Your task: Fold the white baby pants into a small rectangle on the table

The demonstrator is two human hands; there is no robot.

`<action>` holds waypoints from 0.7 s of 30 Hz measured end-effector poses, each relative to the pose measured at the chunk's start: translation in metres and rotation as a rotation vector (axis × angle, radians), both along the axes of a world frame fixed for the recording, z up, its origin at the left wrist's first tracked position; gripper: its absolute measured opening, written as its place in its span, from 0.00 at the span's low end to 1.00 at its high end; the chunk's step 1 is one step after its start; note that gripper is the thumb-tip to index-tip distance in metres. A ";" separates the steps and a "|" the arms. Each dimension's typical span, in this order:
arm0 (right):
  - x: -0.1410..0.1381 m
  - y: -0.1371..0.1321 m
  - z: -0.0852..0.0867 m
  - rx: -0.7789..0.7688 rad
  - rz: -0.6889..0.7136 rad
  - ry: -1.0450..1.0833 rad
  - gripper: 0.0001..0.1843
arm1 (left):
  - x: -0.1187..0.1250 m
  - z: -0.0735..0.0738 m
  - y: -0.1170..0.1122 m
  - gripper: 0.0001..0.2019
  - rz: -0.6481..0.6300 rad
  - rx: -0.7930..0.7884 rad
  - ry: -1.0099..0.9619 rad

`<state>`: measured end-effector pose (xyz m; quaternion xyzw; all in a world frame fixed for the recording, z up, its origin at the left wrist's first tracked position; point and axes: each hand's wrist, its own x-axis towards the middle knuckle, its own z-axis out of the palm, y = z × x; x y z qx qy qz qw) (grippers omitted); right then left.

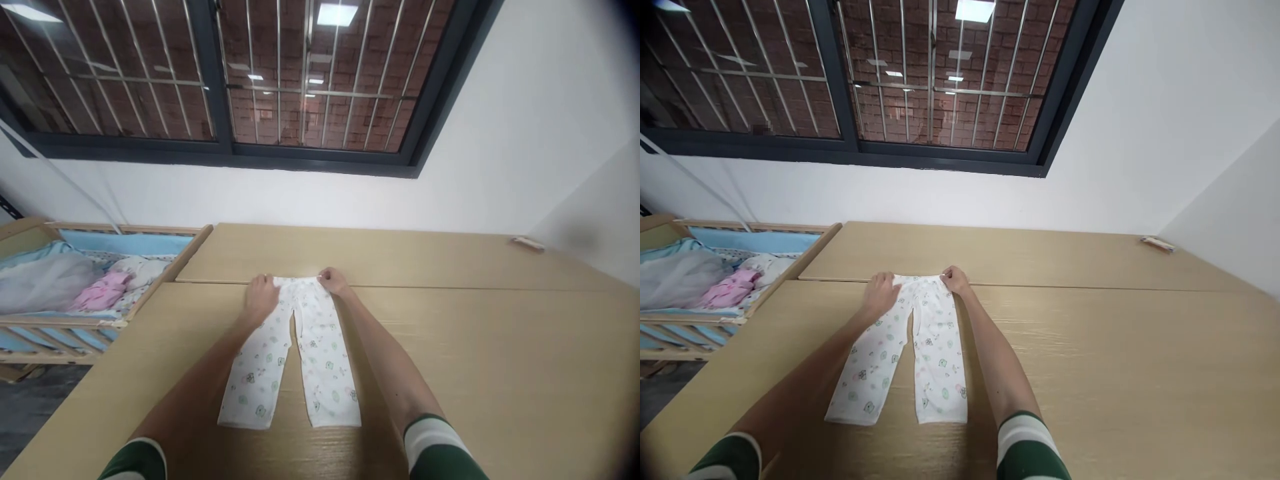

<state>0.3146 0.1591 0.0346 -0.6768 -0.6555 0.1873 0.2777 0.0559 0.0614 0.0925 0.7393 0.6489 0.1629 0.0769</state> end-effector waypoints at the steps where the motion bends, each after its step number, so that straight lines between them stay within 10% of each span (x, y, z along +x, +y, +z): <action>1: 0.002 0.003 0.001 -0.029 0.022 0.047 0.07 | 0.013 0.005 -0.019 0.15 -0.065 -0.024 -0.001; 9: 0.008 -0.002 0.004 -0.113 0.098 0.322 0.09 | 0.119 0.009 -0.177 0.31 -0.559 -0.378 0.135; 21: -0.005 -0.021 0.020 -0.089 0.021 0.461 0.10 | 0.100 0.009 -0.189 0.13 -0.525 -0.382 0.001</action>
